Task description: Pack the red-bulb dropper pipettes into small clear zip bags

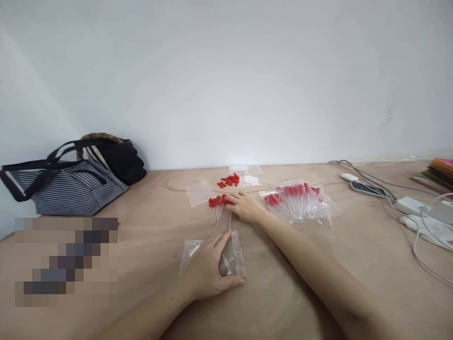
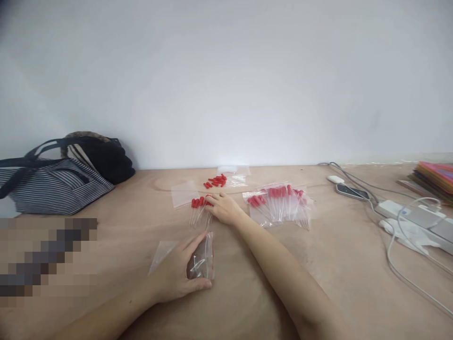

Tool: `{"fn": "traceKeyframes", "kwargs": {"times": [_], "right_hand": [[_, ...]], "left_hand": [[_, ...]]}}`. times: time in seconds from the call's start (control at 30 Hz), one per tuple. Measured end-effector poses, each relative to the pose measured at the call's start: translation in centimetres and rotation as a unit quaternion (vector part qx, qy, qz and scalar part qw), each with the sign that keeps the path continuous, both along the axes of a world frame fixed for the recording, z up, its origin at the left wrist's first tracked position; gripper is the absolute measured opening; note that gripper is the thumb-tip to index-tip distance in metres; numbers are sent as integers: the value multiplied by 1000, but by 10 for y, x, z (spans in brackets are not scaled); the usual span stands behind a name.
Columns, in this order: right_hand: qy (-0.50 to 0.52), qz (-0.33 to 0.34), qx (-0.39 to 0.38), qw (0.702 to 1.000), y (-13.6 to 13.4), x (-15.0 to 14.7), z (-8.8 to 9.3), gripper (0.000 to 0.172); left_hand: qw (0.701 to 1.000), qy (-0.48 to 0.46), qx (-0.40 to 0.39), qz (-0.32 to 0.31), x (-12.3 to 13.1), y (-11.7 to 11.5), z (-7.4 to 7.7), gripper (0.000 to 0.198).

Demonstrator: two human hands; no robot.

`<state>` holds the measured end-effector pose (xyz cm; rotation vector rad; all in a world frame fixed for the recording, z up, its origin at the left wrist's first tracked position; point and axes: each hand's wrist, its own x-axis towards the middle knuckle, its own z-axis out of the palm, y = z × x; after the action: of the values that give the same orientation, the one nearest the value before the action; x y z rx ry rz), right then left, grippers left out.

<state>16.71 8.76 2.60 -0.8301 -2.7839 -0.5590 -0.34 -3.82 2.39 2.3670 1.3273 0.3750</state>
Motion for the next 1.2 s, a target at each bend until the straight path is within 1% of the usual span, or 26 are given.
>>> {"fn": "traceKeyframes", "kwargs": {"times": [0.1,0.37,0.47,0.6,0.73,0.87,0.97,1.0,1.07,1.1,1.13,1.2], "right_hand": [[-21,-6,-7,1000,0,5,1,18],[-85,12,-19,996,3,7,9,16],[-97,-4,-19,995,-2,12,12,17],[-103,-18,-20,994,-12,26,13,15],[-103,0,-19,995,-17,41,9,15],[-86,40,15,995,-20,51,-3,19],[-31,59,48,997,-29,60,-10,24],[6,65,50,997,-35,64,-12,25],[118,66,27,990,-50,72,-14,25],[191,56,0,980,-58,76,-14,24],[265,35,-39,963,-67,79,-13,22],[388,-15,-128,913,-83,85,-12,17]], "left_hand": [[1000,6,1,-2,0,0,1,92],[1000,10,-4,-7,0,-1,3,92],[1000,10,-1,-10,-1,0,4,92],[1000,21,1,-15,-1,1,4,91],[999,31,-3,-20,-1,3,5,92],[999,38,-10,-18,-2,5,5,93],[999,36,-10,-19,-2,6,5,95],[999,34,-7,-18,-2,6,5,95],[999,31,-4,-18,-1,6,6,94],[999,31,-3,-19,0,6,6,94],[999,31,-3,-21,0,7,6,94],[999,33,-5,-24,2,7,6,94]]}}
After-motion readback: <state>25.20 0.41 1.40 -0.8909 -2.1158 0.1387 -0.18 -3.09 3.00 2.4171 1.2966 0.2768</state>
